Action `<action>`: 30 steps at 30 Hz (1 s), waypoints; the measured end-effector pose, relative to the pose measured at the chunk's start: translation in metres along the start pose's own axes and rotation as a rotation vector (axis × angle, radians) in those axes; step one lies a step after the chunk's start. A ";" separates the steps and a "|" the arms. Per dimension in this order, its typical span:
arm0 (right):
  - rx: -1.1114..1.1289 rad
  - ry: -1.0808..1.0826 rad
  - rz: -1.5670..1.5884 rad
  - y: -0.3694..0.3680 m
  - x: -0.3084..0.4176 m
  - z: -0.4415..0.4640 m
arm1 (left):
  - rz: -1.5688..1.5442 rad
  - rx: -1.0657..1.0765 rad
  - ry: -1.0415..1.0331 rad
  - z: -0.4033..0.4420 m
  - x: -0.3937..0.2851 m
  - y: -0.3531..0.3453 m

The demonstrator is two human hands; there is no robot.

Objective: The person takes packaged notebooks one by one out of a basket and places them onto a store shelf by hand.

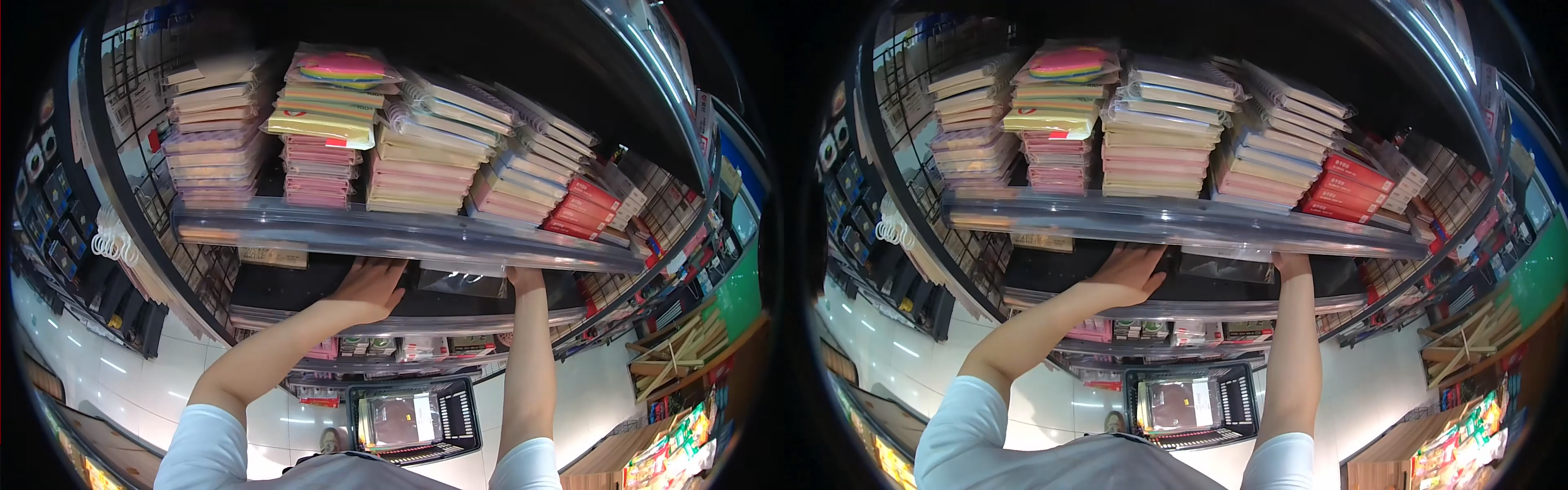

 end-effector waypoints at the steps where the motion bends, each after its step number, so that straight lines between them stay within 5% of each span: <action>1: -0.037 -0.010 0.039 -0.001 -0.003 0.005 | -0.007 -0.008 0.014 -0.003 -0.001 0.002; 20: 0.190 0.501 -1.377 -0.010 -0.047 0.018 | -0.005 -0.243 0.054 0.005 0.003 -0.029; 26: 0.042 0.073 -1.176 -0.055 -0.041 -0.063 | 0.005 -0.273 0.083 0.004 0.003 -0.027; 30: 0.122 0.039 -1.107 -0.081 -0.036 -0.096 | -0.019 -0.242 0.081 0.005 0.002 -0.025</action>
Point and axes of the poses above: each hand's wrist, its own z-axis towards the middle knuckle, its own y-axis out of the back of the hand, x = y × z, the point moved 2 cm from there along z, towards the middle knuckle, and after that the axes turned 14 degrees about z, right-handed, at the moved point
